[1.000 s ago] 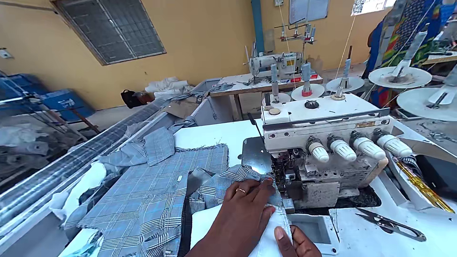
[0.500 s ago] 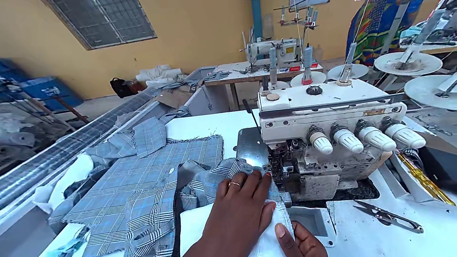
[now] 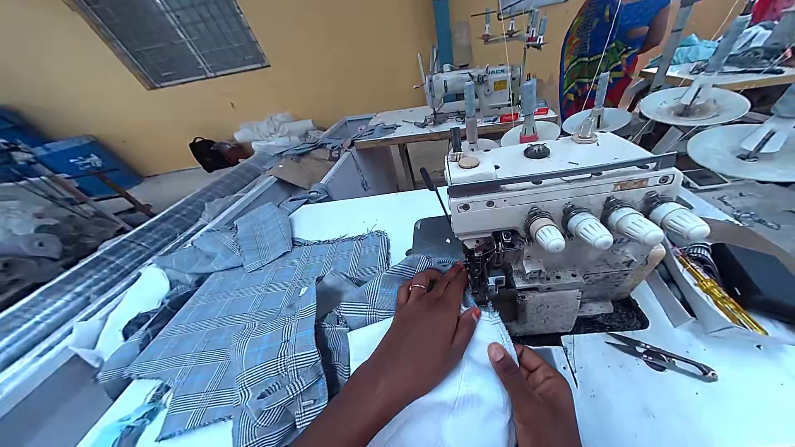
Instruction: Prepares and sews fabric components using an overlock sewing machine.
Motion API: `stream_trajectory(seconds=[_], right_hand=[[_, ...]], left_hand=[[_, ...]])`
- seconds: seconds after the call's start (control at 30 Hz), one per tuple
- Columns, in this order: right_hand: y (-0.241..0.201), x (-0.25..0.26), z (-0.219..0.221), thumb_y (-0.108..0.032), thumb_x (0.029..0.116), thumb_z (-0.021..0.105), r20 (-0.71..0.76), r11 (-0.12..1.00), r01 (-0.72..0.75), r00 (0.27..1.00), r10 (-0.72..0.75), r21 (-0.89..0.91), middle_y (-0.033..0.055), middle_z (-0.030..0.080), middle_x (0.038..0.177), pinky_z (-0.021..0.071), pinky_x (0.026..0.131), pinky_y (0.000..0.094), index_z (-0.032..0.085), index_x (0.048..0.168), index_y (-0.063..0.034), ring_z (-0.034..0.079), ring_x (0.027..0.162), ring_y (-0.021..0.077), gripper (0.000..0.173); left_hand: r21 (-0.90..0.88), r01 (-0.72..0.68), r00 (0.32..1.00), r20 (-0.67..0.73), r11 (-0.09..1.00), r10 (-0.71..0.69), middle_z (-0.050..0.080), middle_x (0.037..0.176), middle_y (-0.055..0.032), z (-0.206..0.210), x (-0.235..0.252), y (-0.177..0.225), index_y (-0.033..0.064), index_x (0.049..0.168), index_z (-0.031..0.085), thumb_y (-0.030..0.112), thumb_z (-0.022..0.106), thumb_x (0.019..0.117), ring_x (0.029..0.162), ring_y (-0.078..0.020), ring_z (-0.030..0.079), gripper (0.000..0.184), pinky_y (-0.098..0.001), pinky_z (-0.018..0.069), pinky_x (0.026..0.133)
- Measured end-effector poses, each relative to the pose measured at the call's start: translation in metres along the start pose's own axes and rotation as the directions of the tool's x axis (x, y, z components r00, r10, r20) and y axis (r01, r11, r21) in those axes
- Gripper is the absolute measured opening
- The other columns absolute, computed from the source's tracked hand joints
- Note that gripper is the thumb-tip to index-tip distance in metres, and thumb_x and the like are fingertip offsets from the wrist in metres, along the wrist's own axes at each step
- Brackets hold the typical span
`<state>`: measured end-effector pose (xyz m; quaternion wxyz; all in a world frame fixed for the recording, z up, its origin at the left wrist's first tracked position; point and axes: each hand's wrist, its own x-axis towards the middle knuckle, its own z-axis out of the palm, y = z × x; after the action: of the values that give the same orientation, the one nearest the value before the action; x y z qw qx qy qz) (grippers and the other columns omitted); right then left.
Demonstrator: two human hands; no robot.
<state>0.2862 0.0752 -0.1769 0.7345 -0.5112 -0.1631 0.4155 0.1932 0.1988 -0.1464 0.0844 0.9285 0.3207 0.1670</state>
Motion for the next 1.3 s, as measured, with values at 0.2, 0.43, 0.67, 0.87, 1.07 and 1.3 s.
stream_trajectory(seconds=[0.2,0.43,0.67,0.87,1.07,1.3], right_hand=[[0.002,0.001,-0.002,-0.002,0.1003,0.059,-0.009,0.999,0.033,0.999,-0.033,-0.021,0.0063,0.071,0.070,0.0600,0.058,0.0246,0.064,0.095,0.0016,0.069,0.060,0.0099,0.008],[0.003,0.004,-0.005,-0.003,0.0993,0.060,-0.008,0.999,0.037,0.999,-0.038,-0.024,0.0061,0.069,0.068,0.0591,0.057,0.0247,0.064,0.093,0.0019,0.068,0.058,0.0103,0.009],[0.003,0.005,-0.005,-0.004,0.0985,0.063,-0.029,0.999,0.022,0.999,-0.023,-0.037,0.0064,0.068,0.066,0.0585,0.055,0.0250,0.065,0.090,0.0019,0.067,0.056,0.0105,0.011],[0.003,0.011,-0.005,-0.006,0.0979,0.065,-0.035,0.999,0.021,0.999,-0.022,-0.043,0.0065,0.067,0.065,0.0574,0.054,0.0251,0.066,0.088,0.0023,0.065,0.055,0.0106,0.013],[-0.001,0.018,-0.001,-0.006,0.0963,0.068,-0.053,0.998,0.025,0.998,-0.028,-0.058,0.0064,0.065,0.061,0.0549,0.052,0.0248,0.065,0.083,0.0018,0.062,0.051,0.0104,0.016],[-0.003,0.023,-0.005,-0.007,0.0946,0.070,-0.038,0.994,0.062,0.997,-0.066,-0.089,0.0036,0.062,0.057,0.0508,0.049,0.0232,0.065,0.079,-0.0001,0.057,0.048,0.0078,0.018]], left_hand=[[-0.054,-0.077,0.984,-0.163,0.996,0.067,0.068,0.118,-0.0035,0.011,0.000,-0.008,0.0084,0.113,0.060,0.033,0.049,0.1029,0.122,-0.0208,0.058,0.029,-0.0479,0.0392,0.105],[0.078,-0.071,0.982,-0.169,0.994,0.083,0.070,0.115,-0.0013,0.012,-0.001,-0.001,0.0081,0.116,0.061,0.032,0.044,0.1042,0.118,-0.0207,0.059,0.032,-0.0454,0.0384,0.106],[0.096,-0.073,0.982,-0.166,0.993,0.088,0.070,0.116,-0.0038,0.014,-0.001,-0.001,0.0078,0.113,0.061,0.031,0.042,0.1041,0.122,-0.0226,0.059,0.031,-0.0475,0.0371,0.109],[0.089,-0.061,0.982,-0.174,0.994,0.075,0.070,0.113,-0.0033,0.015,0.001,-0.001,0.0070,0.115,0.062,0.030,0.042,0.1033,0.124,-0.0238,0.058,0.032,-0.0472,0.0372,0.109],[-0.093,-0.028,0.978,-0.210,0.995,0.008,0.066,0.126,-0.0066,0.015,0.007,-0.009,0.0063,0.111,0.059,0.030,0.057,0.0978,0.121,-0.0246,0.059,0.027,-0.0463,0.0472,0.099],[0.171,-0.226,0.884,-0.378,0.959,0.276,0.075,0.107,-0.0022,0.015,-0.031,0.024,0.0120,0.103,0.077,0.004,0.053,0.0924,0.102,-0.0210,0.072,0.027,-0.0404,0.0580,0.086]])
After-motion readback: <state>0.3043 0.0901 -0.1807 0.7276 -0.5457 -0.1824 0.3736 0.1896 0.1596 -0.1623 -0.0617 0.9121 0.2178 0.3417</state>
